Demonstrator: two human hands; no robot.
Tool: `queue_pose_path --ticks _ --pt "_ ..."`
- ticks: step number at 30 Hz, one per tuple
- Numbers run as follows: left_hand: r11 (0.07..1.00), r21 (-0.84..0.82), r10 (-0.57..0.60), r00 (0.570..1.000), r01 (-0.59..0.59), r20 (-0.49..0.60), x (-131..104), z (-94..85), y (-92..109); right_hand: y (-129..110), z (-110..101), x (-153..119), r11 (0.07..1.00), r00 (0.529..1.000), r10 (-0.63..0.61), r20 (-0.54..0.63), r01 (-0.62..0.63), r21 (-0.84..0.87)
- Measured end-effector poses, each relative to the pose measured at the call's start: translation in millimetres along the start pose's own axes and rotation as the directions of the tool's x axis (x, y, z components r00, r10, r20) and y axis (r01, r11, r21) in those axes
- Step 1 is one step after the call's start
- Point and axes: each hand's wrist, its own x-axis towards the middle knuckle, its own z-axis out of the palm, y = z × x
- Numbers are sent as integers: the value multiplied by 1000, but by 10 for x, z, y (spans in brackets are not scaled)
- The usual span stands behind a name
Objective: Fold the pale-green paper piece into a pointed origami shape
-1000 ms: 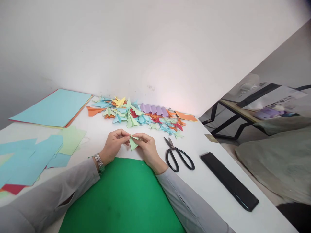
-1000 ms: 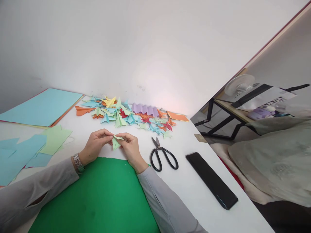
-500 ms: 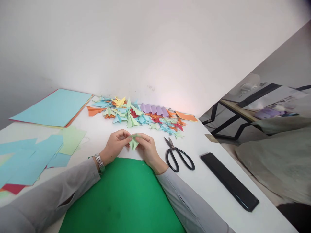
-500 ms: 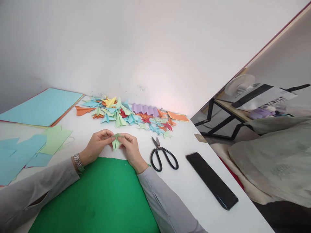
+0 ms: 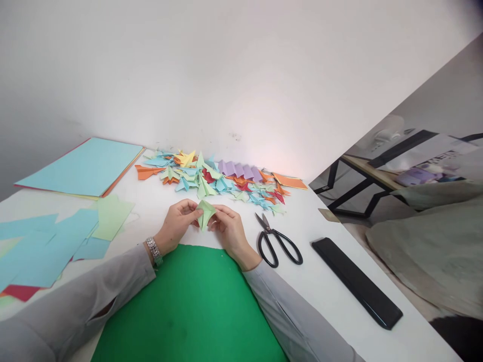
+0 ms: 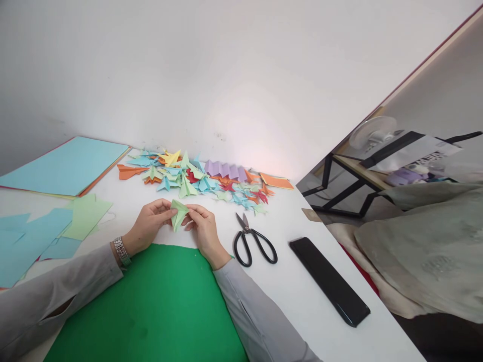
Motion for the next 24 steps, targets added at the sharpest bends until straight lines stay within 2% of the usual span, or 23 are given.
queue_pose_path --ticks 12,24 --pt "1000 29 -8 999 9 -54 0 4 -1 -2 -3 -2 1000 1000 -19 25 20 -24" --pt "996 85 -15 998 21 -62 -21 27 42 -14 34 -23 986 998 -57 15 59 -155"
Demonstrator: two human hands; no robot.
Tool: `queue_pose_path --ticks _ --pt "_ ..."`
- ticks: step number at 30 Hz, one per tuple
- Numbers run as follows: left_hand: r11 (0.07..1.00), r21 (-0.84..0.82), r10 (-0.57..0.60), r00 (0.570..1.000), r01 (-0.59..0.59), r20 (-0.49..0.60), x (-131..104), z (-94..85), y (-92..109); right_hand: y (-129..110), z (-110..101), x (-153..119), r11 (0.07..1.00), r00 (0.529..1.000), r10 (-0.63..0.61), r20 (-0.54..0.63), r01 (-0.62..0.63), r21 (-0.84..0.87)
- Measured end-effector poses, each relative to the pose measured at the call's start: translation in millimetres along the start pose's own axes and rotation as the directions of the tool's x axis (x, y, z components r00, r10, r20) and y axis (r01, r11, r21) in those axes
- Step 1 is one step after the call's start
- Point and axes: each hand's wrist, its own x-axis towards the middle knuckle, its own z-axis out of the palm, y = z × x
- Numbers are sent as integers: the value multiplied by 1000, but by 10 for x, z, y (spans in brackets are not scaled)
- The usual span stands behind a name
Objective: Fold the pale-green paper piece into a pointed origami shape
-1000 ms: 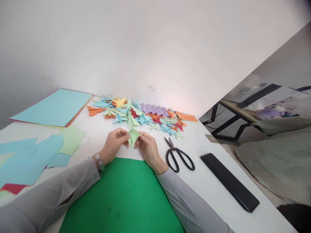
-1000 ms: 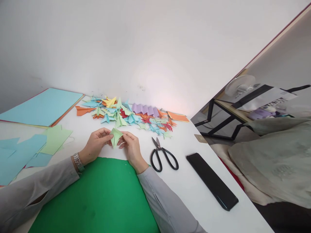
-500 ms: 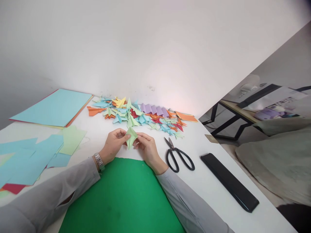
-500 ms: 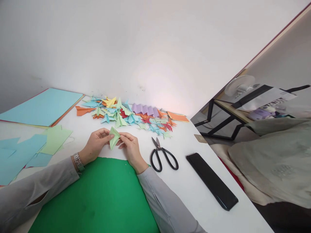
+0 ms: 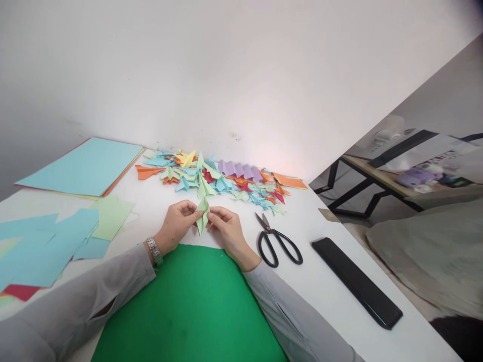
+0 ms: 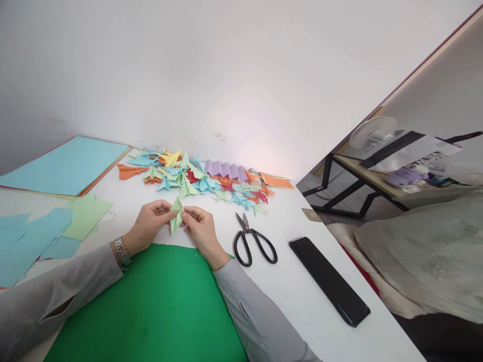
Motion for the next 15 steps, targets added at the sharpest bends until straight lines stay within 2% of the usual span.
queue_pose_path --ticks 6,10,15 --pt "1000 11 14 1000 -15 14 8 -10 -12 7 7 4 999 1000 6 6 -5 -40" --pt "999 12 41 997 -42 72 9 -15 -32 10 9 6 1000 1000 5 -21 -5 -30" --pt "990 101 85 985 -101 151 13 -29 -54 -4 9 6 1000 999 15 -34 -16 -23"
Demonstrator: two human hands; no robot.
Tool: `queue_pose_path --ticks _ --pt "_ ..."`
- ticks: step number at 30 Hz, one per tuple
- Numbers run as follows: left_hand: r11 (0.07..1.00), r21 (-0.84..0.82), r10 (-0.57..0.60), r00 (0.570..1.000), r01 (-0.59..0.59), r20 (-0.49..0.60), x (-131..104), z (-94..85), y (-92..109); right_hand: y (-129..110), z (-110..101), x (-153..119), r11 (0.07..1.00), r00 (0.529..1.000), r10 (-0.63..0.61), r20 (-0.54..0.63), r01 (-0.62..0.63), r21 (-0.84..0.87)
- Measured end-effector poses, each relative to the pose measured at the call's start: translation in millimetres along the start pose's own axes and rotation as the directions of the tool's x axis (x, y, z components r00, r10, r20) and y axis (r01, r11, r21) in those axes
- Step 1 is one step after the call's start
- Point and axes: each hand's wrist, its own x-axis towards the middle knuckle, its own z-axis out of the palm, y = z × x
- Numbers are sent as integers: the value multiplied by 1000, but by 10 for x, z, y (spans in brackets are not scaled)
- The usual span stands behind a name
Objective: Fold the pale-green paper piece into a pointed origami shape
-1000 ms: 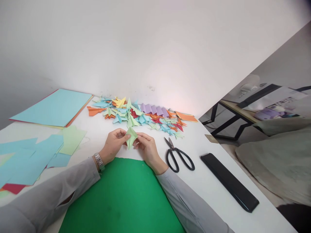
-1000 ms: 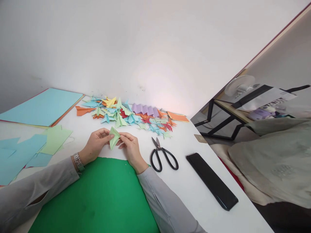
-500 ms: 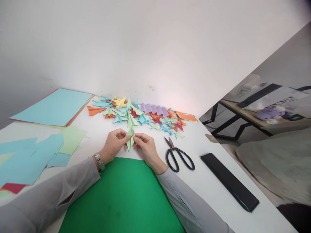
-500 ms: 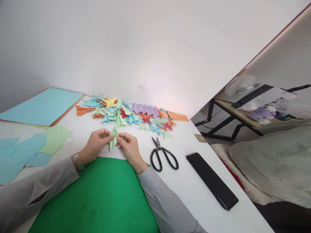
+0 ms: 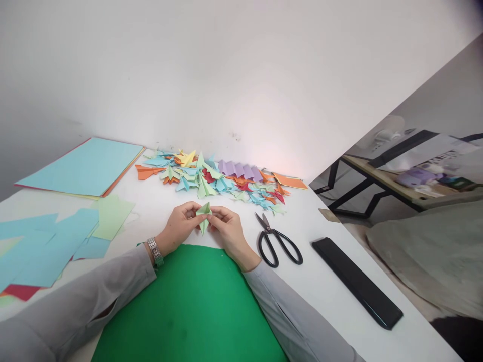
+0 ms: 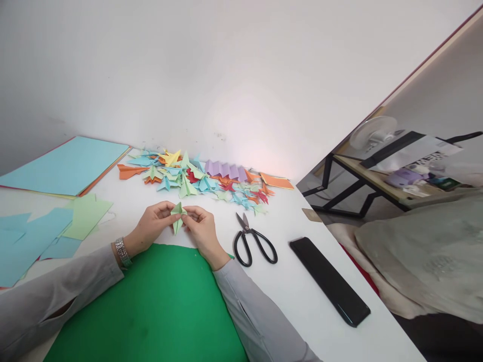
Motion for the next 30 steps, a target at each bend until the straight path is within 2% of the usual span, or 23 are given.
queue_pose_path --ticks 6,12,17,24,30 --pt "976 112 198 977 -189 -81 7 -18 -65 43 2 -3 999 1000 -27 0 27 43" --pt "908 232 358 934 -348 -1 -16 -9 -88 66 15 -27 993 992 -115 50 116 -14" --pt "885 275 385 923 -376 24 -15 -19 -85 41 24 -55 990 990 -118 71 123 -76" --pt "883 263 409 912 -390 -21 -26 -10 -78 22 27 -54 994 996 -69 63 74 -82" --pt "827 351 483 875 -440 -41 -59 10 -34 24 17 -43 995 999 -35 37 38 -96"
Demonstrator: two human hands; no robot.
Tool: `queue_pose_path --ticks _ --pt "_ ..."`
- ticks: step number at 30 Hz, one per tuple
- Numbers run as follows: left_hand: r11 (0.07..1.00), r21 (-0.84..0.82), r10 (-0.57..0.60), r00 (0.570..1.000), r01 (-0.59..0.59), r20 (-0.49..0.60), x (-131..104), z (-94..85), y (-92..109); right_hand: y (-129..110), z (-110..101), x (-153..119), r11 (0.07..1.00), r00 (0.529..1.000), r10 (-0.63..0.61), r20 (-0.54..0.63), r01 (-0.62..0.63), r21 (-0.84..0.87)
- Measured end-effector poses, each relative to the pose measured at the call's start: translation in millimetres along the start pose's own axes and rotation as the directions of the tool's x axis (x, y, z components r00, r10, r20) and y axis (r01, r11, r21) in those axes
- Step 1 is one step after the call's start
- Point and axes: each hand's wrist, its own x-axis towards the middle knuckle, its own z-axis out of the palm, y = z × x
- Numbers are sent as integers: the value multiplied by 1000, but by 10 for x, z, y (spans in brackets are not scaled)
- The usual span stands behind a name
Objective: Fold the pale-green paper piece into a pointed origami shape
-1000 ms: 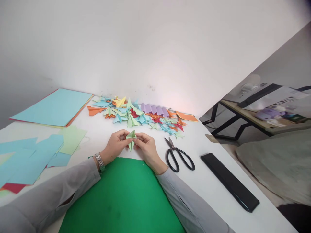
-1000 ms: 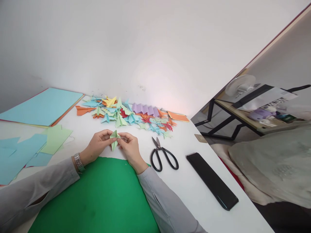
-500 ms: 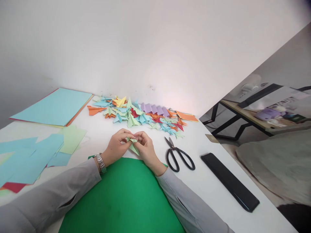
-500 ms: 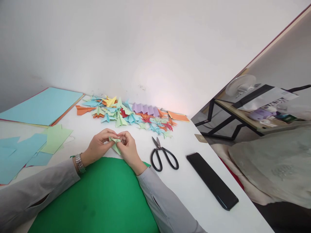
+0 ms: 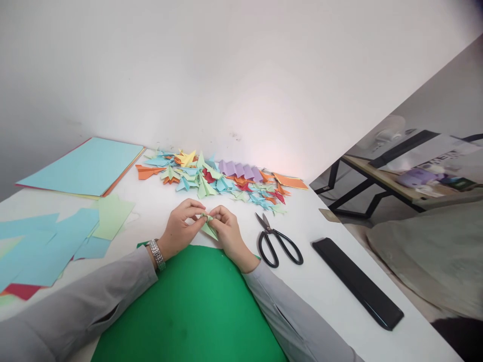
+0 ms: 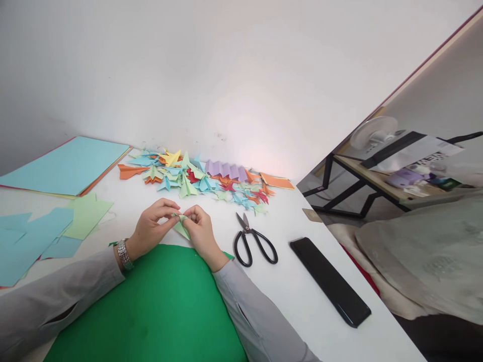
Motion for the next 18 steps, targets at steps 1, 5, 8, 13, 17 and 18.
queue_pose_path --ticks 1,5,8,13,17,18 --pt "1000 16 25 1000 -25 -6 -2 -1 7 -2 -2 -1 1000 1000 0 2 0 -5" --pt "993 57 108 994 -106 -32 -8 0 27 -11 -7 -3 1000 1000 -1 11 1 -9" --pt "992 59 117 992 -114 -50 -10 2 29 -16 -7 -2 1000 1000 -1 8 1 -1" --pt "995 42 86 996 -85 -15 -13 10 -1 -22 -1 -1 1000 1000 -3 -12 3 16" --pt "996 15 86 996 -86 -24 -10 17 -8 -15 0 -1 1000 1000 0 -14 0 12" --pt "996 12 87 996 -87 -26 -8 18 -2 -12 -1 0 1000 1000 0 -18 0 6"
